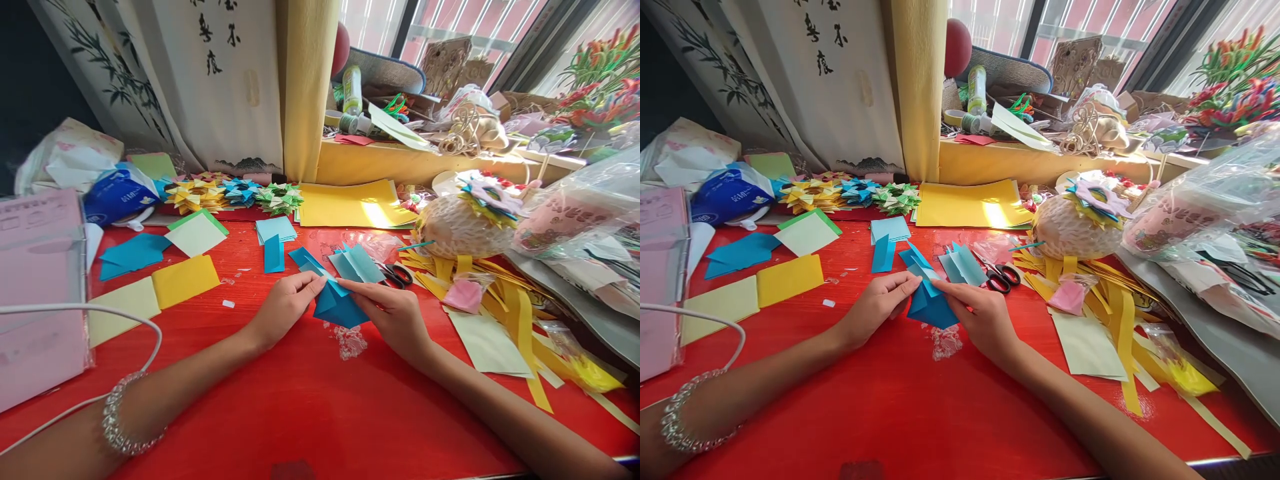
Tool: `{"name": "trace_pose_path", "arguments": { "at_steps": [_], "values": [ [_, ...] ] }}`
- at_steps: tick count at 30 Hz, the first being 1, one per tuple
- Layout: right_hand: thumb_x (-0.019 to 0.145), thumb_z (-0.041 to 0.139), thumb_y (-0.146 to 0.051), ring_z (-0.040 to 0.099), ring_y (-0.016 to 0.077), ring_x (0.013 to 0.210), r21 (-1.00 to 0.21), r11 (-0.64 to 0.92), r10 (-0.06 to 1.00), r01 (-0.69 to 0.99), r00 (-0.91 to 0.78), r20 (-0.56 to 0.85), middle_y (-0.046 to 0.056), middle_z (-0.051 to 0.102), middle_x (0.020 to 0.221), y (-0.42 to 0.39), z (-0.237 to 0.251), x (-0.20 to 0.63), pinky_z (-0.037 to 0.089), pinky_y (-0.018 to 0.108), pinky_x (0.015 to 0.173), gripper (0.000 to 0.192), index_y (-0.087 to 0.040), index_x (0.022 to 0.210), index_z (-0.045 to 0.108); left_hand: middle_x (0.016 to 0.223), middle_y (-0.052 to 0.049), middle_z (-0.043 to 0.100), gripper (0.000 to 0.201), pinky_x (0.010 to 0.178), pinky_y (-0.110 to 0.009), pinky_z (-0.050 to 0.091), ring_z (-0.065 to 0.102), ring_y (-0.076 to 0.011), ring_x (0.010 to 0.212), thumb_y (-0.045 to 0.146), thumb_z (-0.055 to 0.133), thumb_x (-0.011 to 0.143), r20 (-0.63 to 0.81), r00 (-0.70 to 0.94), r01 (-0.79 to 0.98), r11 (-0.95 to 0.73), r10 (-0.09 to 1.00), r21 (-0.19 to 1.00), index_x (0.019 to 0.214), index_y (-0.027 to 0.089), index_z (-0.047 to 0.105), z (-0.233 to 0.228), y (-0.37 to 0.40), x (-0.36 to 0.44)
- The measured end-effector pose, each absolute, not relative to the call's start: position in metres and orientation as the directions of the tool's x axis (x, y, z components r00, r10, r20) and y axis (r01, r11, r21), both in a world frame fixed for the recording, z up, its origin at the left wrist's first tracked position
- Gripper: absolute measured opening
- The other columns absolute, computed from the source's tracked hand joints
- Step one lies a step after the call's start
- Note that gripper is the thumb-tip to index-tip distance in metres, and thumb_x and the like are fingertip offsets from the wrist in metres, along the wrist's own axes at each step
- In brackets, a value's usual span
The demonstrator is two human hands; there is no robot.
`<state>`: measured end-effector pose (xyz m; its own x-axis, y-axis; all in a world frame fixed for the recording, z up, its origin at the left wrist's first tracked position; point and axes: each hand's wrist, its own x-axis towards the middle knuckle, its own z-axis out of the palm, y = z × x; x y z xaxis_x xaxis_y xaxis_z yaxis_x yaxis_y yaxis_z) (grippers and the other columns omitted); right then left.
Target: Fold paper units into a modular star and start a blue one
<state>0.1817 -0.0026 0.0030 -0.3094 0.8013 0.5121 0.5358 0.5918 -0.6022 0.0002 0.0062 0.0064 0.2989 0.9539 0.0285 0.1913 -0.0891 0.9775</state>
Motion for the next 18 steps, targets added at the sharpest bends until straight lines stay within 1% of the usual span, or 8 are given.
{"name": "trace_pose_path", "arguments": {
  "at_steps": [3, 6, 12, 18],
  "values": [
    [0.08, 0.05, -0.01, 0.064, 0.0117, 0.067, -0.58, 0.611, 0.784, 0.538, -0.317, 0.533, 0.002, 0.07, 0.083, -0.0022, 0.0043, 0.1825, 0.05, 0.019, 0.061, 0.028, -0.02, 0.101, 0.066, 0.05, 0.006, 0.032, 0.029, 0.043, -0.019, 0.023, 0.027, -0.0067, 0.046, 0.039, 0.041, 0.085, 0.029, 0.316, 0.167, -0.086, 0.948, 0.982, 0.068, 0.017, 0.049, 0.0073, 0.0055, -0.0004],
    [0.081, 0.049, -0.01, 0.064, 0.0116, 0.07, -0.56, 0.63, 0.768, 0.538, -0.324, 0.553, 0.001, 0.07, 0.087, -0.0018, 0.0043, 0.1833, 0.051, 0.019, 0.063, 0.029, -0.021, 0.102, 0.065, 0.051, 0.006, 0.033, 0.025, 0.043, -0.019, 0.023, 0.028, -0.0069, 0.046, 0.037, 0.042, 0.084, 0.031, 0.319, 0.156, -0.085, 0.947, 0.984, 0.072, 0.017, 0.052, 0.0085, 0.005, -0.0009],
    [0.082, 0.046, -0.009, 0.065, 0.0126, 0.077, -0.476, 0.692, 0.71, 0.543, -0.392, 0.586, 0.002, 0.069, 0.092, -0.0011, 0.0037, 0.1849, 0.052, 0.02, 0.066, 0.031, -0.021, 0.104, 0.064, 0.051, 0.005, 0.033, 0.025, 0.042, -0.02, 0.022, 0.028, -0.0072, 0.046, 0.037, 0.043, 0.082, 0.027, 0.314, 0.17, -0.084, 0.949, 0.982, 0.073, 0.017, 0.055, 0.0112, 0.0045, -0.0007],
    [0.085, 0.042, -0.01, 0.065, 0.0137, 0.085, -0.36, 0.757, 0.636, 0.545, -0.49, 0.597, 0.003, 0.067, 0.098, 0.0, 0.0065, 0.1867, 0.053, 0.022, 0.073, 0.032, -0.022, 0.107, 0.062, 0.05, 0.005, 0.036, 0.024, 0.044, -0.021, 0.024, 0.029, -0.0082, 0.045, 0.037, 0.043, 0.081, 0.02, 0.301, 0.176, -0.076, 0.954, 0.982, 0.073, 0.018, 0.055, 0.011, 0.0051, -0.0005]
  ]
}}
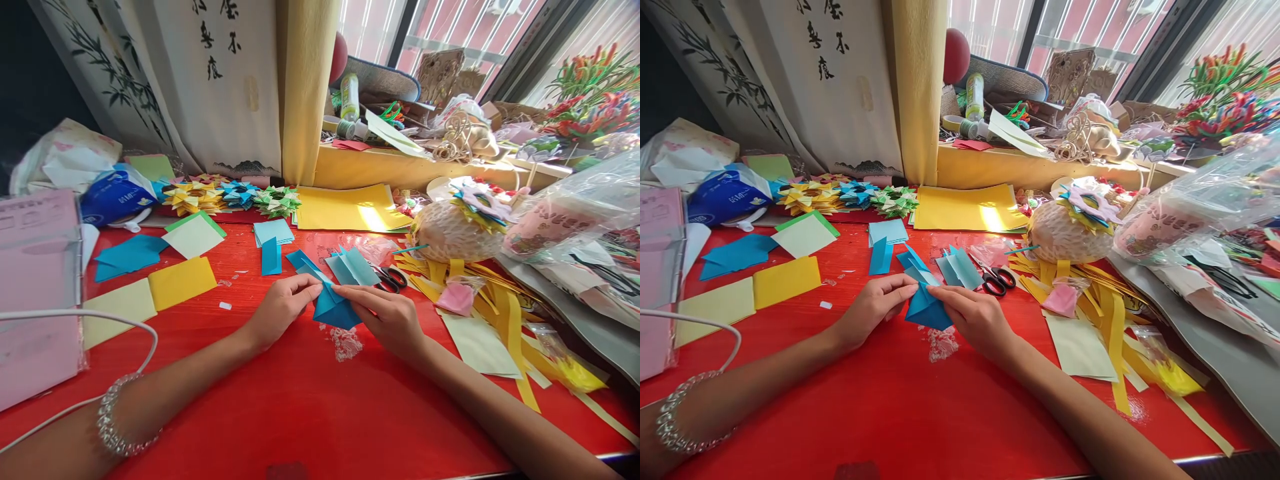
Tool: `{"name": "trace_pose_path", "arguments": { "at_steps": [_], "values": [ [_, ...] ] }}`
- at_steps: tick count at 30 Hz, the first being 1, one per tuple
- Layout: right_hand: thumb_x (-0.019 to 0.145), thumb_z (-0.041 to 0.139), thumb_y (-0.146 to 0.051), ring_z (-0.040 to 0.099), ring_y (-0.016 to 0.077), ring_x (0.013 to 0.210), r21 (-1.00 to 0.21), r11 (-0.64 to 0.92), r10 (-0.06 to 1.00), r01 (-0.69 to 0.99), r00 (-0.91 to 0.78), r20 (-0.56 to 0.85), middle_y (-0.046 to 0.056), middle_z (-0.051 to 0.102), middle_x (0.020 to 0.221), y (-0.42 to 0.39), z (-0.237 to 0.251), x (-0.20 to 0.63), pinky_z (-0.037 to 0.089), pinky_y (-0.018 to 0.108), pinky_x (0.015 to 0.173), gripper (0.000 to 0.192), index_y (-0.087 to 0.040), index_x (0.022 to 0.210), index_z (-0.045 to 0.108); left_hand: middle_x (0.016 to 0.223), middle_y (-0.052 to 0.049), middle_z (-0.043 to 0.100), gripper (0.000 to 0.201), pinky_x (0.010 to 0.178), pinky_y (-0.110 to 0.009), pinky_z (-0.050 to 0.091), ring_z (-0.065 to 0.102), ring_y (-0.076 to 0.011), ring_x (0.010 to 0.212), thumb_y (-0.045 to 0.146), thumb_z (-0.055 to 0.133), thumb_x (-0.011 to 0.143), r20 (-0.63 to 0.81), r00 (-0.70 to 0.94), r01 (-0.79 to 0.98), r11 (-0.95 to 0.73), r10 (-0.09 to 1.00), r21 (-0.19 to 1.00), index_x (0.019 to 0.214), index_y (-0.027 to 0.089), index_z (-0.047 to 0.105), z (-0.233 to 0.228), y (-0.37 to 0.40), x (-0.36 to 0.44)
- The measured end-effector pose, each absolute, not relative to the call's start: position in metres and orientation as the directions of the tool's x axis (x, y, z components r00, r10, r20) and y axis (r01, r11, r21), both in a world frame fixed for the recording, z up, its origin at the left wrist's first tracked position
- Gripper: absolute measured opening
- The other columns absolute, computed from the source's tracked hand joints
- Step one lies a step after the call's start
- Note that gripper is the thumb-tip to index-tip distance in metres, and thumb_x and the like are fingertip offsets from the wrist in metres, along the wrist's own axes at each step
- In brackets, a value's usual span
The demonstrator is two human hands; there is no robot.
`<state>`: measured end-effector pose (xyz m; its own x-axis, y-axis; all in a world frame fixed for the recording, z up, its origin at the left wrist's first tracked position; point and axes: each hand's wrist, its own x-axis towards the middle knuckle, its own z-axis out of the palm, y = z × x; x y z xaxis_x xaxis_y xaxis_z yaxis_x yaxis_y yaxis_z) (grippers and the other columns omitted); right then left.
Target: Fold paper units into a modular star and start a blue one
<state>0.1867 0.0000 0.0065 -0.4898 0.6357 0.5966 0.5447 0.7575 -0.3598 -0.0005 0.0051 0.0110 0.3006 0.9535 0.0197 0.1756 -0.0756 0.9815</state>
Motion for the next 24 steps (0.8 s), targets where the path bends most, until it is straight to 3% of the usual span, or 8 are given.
{"name": "trace_pose_path", "arguments": {
  "at_steps": [13, 19, 24],
  "values": [
    [0.083, 0.044, -0.007, 0.064, 0.014, 0.088, -0.285, 0.814, 0.558, 0.507, -0.544, 0.627, 0.006, 0.067, 0.099, 0.0016, 0.0037, 0.1882, 0.054, 0.02, 0.077, 0.03, -0.016, 0.106, 0.062, 0.043, 0.007, 0.029, 0.031, 0.044, -0.022, 0.021, 0.027, -0.0073, 0.043, 0.04, 0.043, 0.083, -0.02, 0.344, 0.091, -0.012, 0.939, 0.996, 0.062, 0.017, 0.045, 0.0086, 0.0063, -0.0019],
    [0.085, 0.041, -0.011, 0.063, 0.0137, 0.09, -0.286, 0.806, 0.574, 0.518, -0.567, 0.59, 0.004, 0.066, 0.102, 0.0017, 0.0012, 0.1893, 0.054, 0.022, 0.079, 0.031, -0.02, 0.108, 0.061, 0.048, 0.006, 0.037, 0.025, 0.043, -0.02, 0.024, 0.028, -0.0062, 0.043, 0.038, 0.048, 0.08, 0.001, 0.328, 0.143, -0.05, 0.945, 0.988, 0.068, 0.017, 0.053, 0.009, 0.0082, 0.0007],
    [0.085, 0.041, -0.01, 0.064, 0.0132, 0.087, -0.339, 0.812, 0.578, 0.476, -0.57, 0.584, 0.005, 0.067, 0.099, 0.0032, 0.004, 0.1899, 0.053, 0.021, 0.076, 0.031, -0.019, 0.105, 0.062, 0.064, 0.003, 0.052, 0.023, 0.056, -0.019, 0.036, 0.044, -0.0086, 0.058, 0.036, 0.047, 0.081, 0.087, 0.335, 0.177, -0.154, 0.938, 0.972, 0.073, 0.017, 0.057, 0.0096, 0.008, 0.0007]
  ]
}}
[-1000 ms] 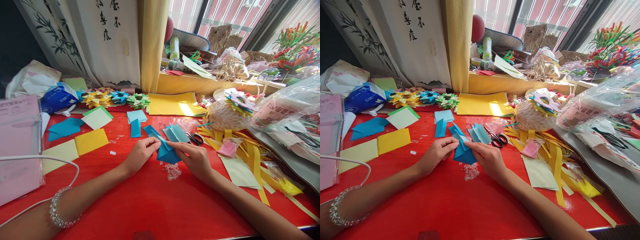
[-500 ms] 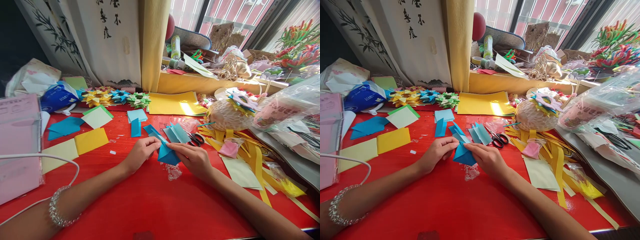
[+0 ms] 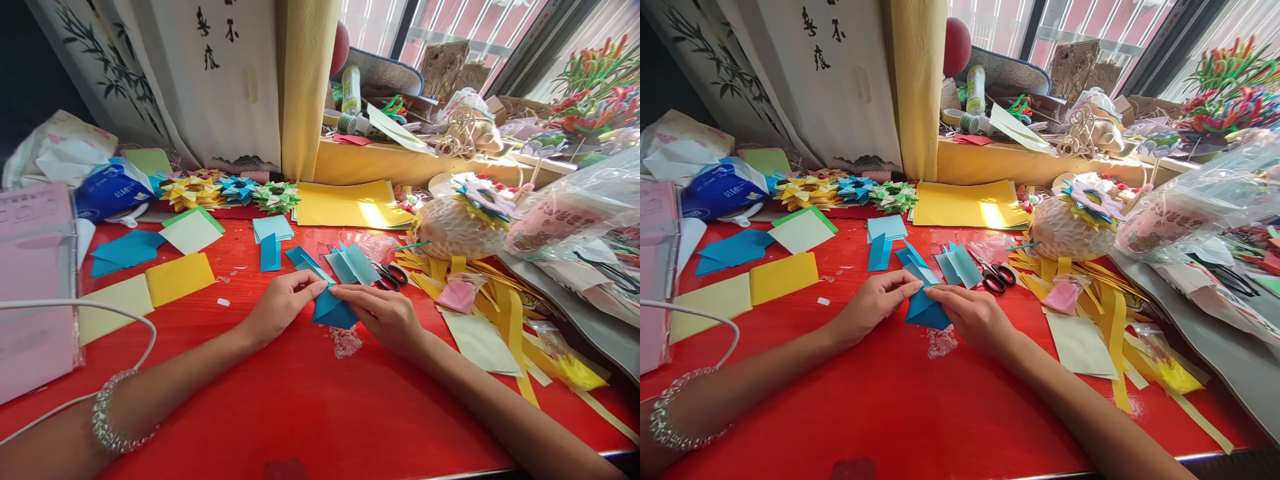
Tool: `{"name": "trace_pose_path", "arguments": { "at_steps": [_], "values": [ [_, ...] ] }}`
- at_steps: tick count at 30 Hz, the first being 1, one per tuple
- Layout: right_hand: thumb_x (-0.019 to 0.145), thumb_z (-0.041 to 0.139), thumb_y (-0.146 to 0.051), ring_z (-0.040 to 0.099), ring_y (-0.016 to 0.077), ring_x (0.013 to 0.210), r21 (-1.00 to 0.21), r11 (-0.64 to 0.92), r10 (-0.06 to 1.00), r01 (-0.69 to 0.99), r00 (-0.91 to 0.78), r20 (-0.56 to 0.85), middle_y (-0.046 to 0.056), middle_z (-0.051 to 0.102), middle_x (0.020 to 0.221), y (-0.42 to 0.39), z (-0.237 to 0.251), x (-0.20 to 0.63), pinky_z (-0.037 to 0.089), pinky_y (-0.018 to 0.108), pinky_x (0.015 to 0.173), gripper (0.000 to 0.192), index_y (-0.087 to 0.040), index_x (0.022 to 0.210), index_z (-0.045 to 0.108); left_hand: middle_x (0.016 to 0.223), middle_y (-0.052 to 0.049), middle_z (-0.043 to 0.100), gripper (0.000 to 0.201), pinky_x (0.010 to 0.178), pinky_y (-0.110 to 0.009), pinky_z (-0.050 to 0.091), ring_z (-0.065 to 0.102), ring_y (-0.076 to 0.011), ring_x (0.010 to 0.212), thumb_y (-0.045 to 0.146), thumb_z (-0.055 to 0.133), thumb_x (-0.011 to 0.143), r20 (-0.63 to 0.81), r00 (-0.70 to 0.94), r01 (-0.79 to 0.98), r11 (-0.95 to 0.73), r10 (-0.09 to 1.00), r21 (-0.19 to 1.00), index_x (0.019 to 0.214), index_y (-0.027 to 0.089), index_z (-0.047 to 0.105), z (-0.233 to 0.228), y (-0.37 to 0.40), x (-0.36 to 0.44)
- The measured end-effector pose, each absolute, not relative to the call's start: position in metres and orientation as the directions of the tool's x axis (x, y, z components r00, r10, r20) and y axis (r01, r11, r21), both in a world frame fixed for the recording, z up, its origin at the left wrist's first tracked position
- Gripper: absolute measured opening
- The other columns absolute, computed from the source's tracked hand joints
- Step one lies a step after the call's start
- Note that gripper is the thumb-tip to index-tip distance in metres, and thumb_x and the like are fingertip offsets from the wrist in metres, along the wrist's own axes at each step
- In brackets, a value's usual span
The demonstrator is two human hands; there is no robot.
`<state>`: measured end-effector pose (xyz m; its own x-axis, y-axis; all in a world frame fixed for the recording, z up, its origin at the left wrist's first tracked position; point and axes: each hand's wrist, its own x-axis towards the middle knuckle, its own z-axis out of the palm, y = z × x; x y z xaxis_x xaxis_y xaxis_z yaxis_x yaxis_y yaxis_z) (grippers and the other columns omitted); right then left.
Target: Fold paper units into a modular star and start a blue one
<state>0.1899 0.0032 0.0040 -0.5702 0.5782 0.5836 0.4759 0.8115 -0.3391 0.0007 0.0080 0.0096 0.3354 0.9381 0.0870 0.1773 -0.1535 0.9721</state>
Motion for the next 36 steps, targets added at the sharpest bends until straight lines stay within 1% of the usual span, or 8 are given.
{"name": "trace_pose_path", "arguments": {
  "at_steps": [3, 6, 8, 11, 13, 17, 26, 36],
  "values": [
    [0.084, 0.044, -0.016, 0.063, 0.0151, 0.09, -0.534, 0.73, 0.679, 0.427, -0.539, 0.498, 0.005, 0.066, 0.099, 0.003, 0.011, 0.189, 0.052, 0.025, 0.078, 0.027, -0.021, 0.1, 0.064, 0.071, 0.001, 0.055, 0.025, 0.063, -0.02, 0.038, 0.048, -0.0109, 0.068, 0.036, 0.045, 0.082, 0.14, 0.348, 0.212, -0.224, 0.927, 0.951, 0.073, 0.016, 0.057, 0.01, 0.008, 0.0],
    [0.085, 0.046, -0.028, 0.06, 0.0179, 0.094, -0.844, 0.436, 0.855, 0.312, -0.435, 0.281, 0.006, 0.065, 0.1, 0.003, 0.016, 0.188, 0.05, 0.028, 0.078, 0.03, -0.02, 0.11, 0.059, 0.073, 0.0, 0.057, 0.027, 0.064, -0.021, 0.039, 0.05, -0.012, 0.07, 0.037, 0.043, 0.083, 0.149, 0.369, 0.26, -0.256, 0.917, 0.931, 0.076, 0.016, 0.058, 0.009, 0.008, -0.001],
    [0.085, 0.046, -0.036, 0.059, 0.0187, 0.093, -0.943, 0.225, 0.916, 0.247, -0.384, 0.118, 0.006, 0.066, 0.095, 0.004, 0.016, 0.186, 0.048, 0.027, 0.075, 0.035, -0.018, 0.112, 0.058, 0.076, 0.0, 0.058, 0.027, 0.066, -0.021, 0.039, 0.051, -0.0127, 0.072, 0.038, 0.043, 0.083, 0.157, 0.387, 0.275, -0.276, 0.909, 0.921, 0.078, 0.016, 0.058, 0.008, 0.008, -0.001],
    [0.081, 0.048, -0.044, 0.056, 0.015, 0.071, -0.961, 0.076, 0.92, 0.266, -0.389, -0.035, 0.002, 0.063, 0.074, 0.005, 0.015, 0.182, 0.043, 0.023, 0.06, 0.037, -0.014, 0.095, 0.066, 0.075, 0.0, 0.058, 0.028, 0.065, -0.021, 0.04, 0.052, -0.013, 0.072, 0.038, 0.043, 0.083, 0.176, 0.403, 0.291, -0.309, 0.898, 0.906, 0.077, 0.016, 0.059, 0.007, 0.007, -0.001],
    [0.08, 0.049, -0.046, 0.045, 0.0098, 0.055, -0.956, 0.039, 0.909, 0.292, -0.408, -0.088, -0.001, 0.053, 0.059, 0.005, 0.014, 0.18, 0.033, 0.021, 0.049, 0.04, -0.011, 0.084, 0.067, 0.073, 0.0, 0.058, 0.028, 0.064, -0.021, 0.04, 0.052, -0.0128, 0.071, 0.038, 0.043, 0.083, 0.187, 0.405, 0.302, -0.325, 0.895, 0.896, 0.076, 0.016, 0.059, 0.007, 0.007, -0.001],
    [0.078, 0.048, -0.05, 0.026, 0.0066, 0.05, -0.951, 0.046, 0.894, 0.305, -0.437, -0.097, -0.003, 0.035, 0.052, 0.003, 0.015, 0.178, 0.018, 0.022, 0.045, 0.043, -0.011, 0.067, 0.061, 0.071, 0.0, 0.058, 0.027, 0.061, -0.021, 0.039, 0.051, -0.0124, 0.068, 0.035, 0.043, 0.083, 0.208, 0.402, 0.321, -0.35, 0.892, 0.88, 0.074, 0.016, 0.06, 0.007, 0.005, 0.0],
    [0.074, 0.053, -0.051, 0.024, 0.0065, 0.051, -0.958, -0.002, 0.886, 0.287, -0.443, -0.135, -0.003, 0.032, 0.055, 0.005, 0.01, 0.179, 0.019, 0.022, 0.046, 0.043, -0.011, 0.058, 0.052, 0.071, 0.0, 0.058, 0.026, 0.059, -0.02, 0.037, 0.049, -0.012, 0.067, 0.035, 0.044, 0.083, 0.206, 0.382, 0.355, -0.349, 0.901, 0.867, 0.073, 0.017, 0.06, 0.008, 0.005, -0.001],
    [0.072, 0.059, -0.043, 0.034, 0.007, 0.052, -0.965, 0.029, 0.922, 0.26, -0.38, -0.075, -0.003, 0.043, 0.055, 0.011, 0.018, 0.184, 0.025, 0.021, 0.048, 0.034, -0.01, 0.067, 0.061, 0.067, 0.001, 0.051, 0.029, 0.055, -0.02, 0.035, 0.043, -0.0103, 0.062, 0.04, 0.044, 0.081, 0.181, 0.264, 0.257, -0.25, 0.947, 0.933, 0.072, 0.016, 0.058, 0.01, 0.005, -0.001]
  ]
}}
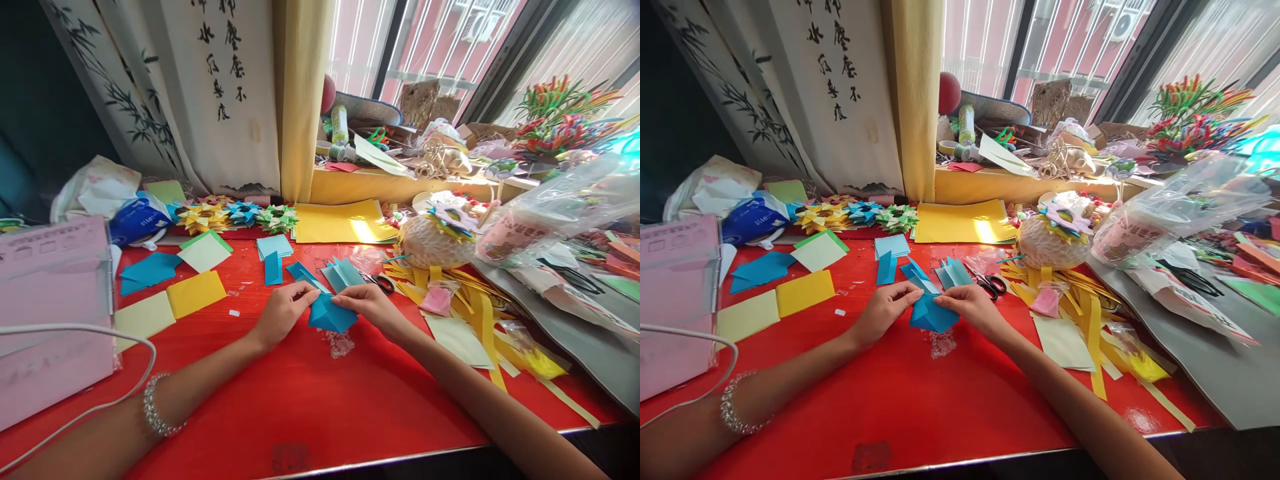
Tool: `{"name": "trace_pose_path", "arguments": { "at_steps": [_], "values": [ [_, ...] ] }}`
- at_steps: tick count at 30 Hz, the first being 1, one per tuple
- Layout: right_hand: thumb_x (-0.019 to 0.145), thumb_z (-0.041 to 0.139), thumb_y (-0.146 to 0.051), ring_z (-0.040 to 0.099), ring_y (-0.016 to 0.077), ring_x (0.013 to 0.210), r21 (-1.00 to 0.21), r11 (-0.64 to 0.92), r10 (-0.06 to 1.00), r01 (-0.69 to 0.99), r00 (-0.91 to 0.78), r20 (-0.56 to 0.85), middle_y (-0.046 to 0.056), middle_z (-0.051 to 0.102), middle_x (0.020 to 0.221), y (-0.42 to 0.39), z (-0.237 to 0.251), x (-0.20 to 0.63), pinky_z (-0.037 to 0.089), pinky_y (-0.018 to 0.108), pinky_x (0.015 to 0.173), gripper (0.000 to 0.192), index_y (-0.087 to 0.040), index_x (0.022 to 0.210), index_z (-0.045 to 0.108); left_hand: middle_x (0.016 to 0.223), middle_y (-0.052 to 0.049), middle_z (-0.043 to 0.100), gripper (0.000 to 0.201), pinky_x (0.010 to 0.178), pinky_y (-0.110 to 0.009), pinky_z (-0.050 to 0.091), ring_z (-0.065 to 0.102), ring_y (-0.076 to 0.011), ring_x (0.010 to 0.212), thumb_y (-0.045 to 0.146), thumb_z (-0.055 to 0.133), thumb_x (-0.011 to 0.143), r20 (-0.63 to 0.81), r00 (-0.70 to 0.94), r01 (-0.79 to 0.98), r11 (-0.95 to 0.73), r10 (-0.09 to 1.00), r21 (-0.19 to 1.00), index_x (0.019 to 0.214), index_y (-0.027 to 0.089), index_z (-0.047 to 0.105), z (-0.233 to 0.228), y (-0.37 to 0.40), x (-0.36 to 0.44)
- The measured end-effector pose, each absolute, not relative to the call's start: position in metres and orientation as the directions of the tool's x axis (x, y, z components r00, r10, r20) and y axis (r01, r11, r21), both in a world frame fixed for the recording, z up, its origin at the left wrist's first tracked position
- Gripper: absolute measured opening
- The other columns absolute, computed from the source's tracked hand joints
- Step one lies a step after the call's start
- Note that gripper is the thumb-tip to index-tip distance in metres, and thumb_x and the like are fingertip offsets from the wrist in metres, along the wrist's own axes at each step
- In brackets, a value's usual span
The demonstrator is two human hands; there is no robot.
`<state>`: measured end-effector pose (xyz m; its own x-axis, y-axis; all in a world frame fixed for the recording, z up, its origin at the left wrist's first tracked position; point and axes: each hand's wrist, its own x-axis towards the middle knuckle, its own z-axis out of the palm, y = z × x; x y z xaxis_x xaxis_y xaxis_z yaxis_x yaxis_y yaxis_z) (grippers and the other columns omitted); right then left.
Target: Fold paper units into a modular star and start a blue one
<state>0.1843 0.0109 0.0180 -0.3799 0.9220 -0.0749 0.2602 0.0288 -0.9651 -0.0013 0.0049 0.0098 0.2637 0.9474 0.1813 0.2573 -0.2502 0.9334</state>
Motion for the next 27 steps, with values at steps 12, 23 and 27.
{"name": "trace_pose_path", "arguments": {
  "at_steps": [12, 23, 27],
  "values": [
    [0.071, 0.061, -0.044, 0.055, 0.0114, 0.062, -0.96, -0.03, 0.979, -0.278, -0.2, 0.027, 0.0, 0.057, 0.07, 0.009, 0.01, 0.174, 0.047, 0.025, 0.062, 0.03, -0.017, 0.085, 0.059, 0.061, 0.003, 0.056, 0.029, 0.04, -0.019, 0.025, 0.031, -0.0043, 0.038, 0.043, 0.047, 0.079, 0.094, 0.241, 0.119, -0.125, 0.966, 0.985, 0.068, 0.016, 0.051, 0.01, -0.002, 0.001],
    [0.066, 0.062, -0.048, 0.054, 0.0112, 0.05, -0.994, -0.037, 0.932, -0.104, -0.362, 0.003, 0.0, 0.059, 0.06, 0.008, -0.003, 0.172, 0.042, 0.024, 0.052, 0.035, -0.013, 0.069, 0.059, 0.058, 0.005, 0.052, 0.024, 0.041, -0.018, 0.029, 0.038, -0.0039, 0.039, 0.038, 0.054, 0.075, -0.016, 0.3, 0.118, -0.02, 0.954, 0.993, 0.072, 0.015, 0.052, 0.01, -0.008, 0.005],
    [0.067, 0.062, -0.046, 0.052, 0.0107, 0.046, -0.997, -0.042, 0.907, -0.069, -0.421, -0.009, -0.002, 0.056, 0.056, 0.009, -0.001, 0.174, 0.04, 0.023, 0.048, 0.033, -0.013, 0.069, 0.058, 0.049, 0.008, 0.043, 0.023, 0.041, -0.017, 0.029, 0.037, -0.0056, 0.041, 0.039, 0.055, 0.076, -0.031, 0.269, 0.04, 0.021, 0.963, 0.999, 0.083, 0.017, 0.052, 0.012, -0.008, 0.004]
  ]
}}
